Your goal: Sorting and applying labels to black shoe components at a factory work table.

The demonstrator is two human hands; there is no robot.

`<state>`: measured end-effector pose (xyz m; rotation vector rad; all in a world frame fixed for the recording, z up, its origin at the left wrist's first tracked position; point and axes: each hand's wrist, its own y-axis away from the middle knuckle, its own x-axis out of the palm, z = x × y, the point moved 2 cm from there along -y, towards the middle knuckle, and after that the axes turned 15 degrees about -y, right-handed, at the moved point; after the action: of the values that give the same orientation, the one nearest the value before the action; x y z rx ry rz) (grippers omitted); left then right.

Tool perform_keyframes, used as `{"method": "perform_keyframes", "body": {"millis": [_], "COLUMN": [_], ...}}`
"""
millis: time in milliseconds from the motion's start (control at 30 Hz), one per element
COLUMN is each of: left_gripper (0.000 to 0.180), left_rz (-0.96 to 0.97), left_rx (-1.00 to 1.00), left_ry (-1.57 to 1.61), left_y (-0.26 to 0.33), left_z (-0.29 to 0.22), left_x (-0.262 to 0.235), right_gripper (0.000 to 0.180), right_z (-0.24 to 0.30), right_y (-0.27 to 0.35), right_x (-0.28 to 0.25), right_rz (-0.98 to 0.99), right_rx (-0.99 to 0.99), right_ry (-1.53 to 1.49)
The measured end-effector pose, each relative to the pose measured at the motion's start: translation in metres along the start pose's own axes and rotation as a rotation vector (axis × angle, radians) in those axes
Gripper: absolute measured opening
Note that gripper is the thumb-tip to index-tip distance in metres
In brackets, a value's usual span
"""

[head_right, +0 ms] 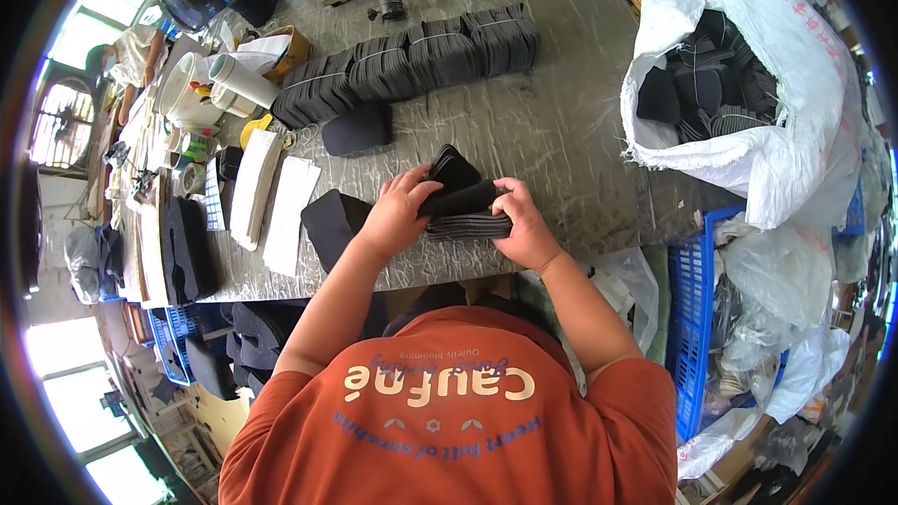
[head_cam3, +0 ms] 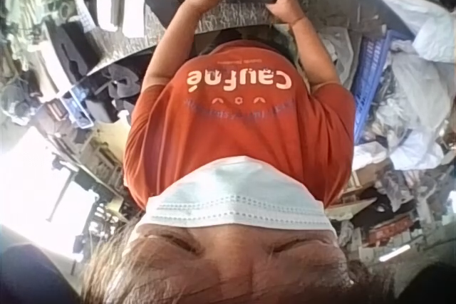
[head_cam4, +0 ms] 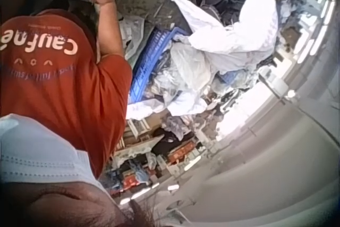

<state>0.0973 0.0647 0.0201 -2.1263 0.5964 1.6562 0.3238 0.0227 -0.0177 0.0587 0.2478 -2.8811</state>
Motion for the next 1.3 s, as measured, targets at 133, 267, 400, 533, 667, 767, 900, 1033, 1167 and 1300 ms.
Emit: {"method": "perform_keyframes", "body": {"millis": [133,267,400,533,667,767,900,1033,1167,1300], "left_gripper": [0.033,0.014,0.020,0.025,0.012,0.013,0.022,0.024,0.027,0.028], "left_rz": [-0.146,-0.091,0.214,-0.061,-0.011,0.112,0.137,0.331,-0.282,0.114], "left_rx": [-0.008,-0.016,0.094,0.120,0.250,0.203,0.164,0.168,-0.374,-0.639], "left_ry": [0.028,0.275,0.787,0.115,0.313,0.294,0.301,0.540,0.036,-0.219], "left_y": [0.004,0.005,0.008,0.005,0.002,0.008,0.014,0.010,-0.018,-0.034], "left_z": [-0.006,0.000,-0.003,-0.024,-0.038,-0.033,-0.035,-0.033,0.002,0.043], "left_x": [-0.005,-0.008,-0.011,-0.032,-0.029,-0.008,-0.011,-0.004,0.003,0.045], "right_gripper": [0.040,0.040,0.046,0.051,0.042,0.039,0.038,0.038,0.047,0.052], "right_z": [0.010,0.021,0.027,0.015,0.030,0.037,0.032,0.023,0.016,0.010], "right_y": [0.002,0.010,0.012,0.022,0.014,0.009,0.009,0.009,0.009,0.006], "right_x": [0.003,0.005,0.008,0.004,0.012,0.015,0.007,0.006,0.011,0.019], "right_rz": [-0.008,-0.002,-0.004,0.038,0.066,0.111,0.116,0.183,-0.161,-0.011], "right_rx": [-0.043,-0.096,0.293,0.392,0.155,0.002,0.047,0.079,-0.133,-0.005], "right_ry": [0.083,0.097,-0.464,-0.462,-0.181,-0.044,-0.073,-0.132,-0.073,-0.036]}}
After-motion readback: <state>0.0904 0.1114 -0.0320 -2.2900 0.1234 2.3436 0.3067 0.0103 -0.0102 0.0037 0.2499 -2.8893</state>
